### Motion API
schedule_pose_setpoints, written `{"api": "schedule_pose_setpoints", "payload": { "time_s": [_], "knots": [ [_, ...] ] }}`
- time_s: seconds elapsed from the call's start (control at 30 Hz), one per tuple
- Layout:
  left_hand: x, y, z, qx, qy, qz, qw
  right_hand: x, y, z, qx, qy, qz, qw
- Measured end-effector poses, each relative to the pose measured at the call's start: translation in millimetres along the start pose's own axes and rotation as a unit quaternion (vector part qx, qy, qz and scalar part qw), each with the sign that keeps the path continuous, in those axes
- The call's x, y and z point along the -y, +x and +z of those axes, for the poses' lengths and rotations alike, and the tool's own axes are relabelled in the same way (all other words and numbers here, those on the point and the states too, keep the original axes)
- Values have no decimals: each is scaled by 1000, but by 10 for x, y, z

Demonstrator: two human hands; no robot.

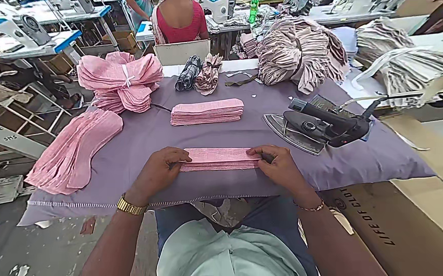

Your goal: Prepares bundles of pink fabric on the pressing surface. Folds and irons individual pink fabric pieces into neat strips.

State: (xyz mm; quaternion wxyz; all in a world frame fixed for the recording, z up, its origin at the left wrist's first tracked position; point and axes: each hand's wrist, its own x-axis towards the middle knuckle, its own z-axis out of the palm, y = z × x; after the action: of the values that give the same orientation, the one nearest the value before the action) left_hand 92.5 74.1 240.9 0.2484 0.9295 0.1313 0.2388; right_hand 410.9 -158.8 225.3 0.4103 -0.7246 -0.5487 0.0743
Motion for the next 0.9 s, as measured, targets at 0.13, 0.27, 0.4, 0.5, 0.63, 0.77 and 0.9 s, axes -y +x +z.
{"api": "schedule_pose_setpoints", "payload": {
  "time_s": [0.13,0.27,0.4,0.5,0.63,0.77,0.9],
  "knots": [
    [-33,15,-12,35,42,-14,998,2,29,-89,71,-11,-14,997],
    [-67,24,-6,54,75,-22,995,58,44,-130,98,-40,-17,994],
    [-87,29,8,56,118,0,991,114,16,-116,87,-71,-23,993],
    [-70,32,9,59,131,13,990,100,-20,-77,62,-78,-27,995],
    [12,-15,15,23,75,20,997,12,-45,13,8,-33,-25,999],
    [34,-48,52,5,51,15,999,36,-67,68,-18,-42,-17,999],
    [1,-36,66,12,72,7,997,66,-62,103,-37,-71,-27,996]
  ]
}}
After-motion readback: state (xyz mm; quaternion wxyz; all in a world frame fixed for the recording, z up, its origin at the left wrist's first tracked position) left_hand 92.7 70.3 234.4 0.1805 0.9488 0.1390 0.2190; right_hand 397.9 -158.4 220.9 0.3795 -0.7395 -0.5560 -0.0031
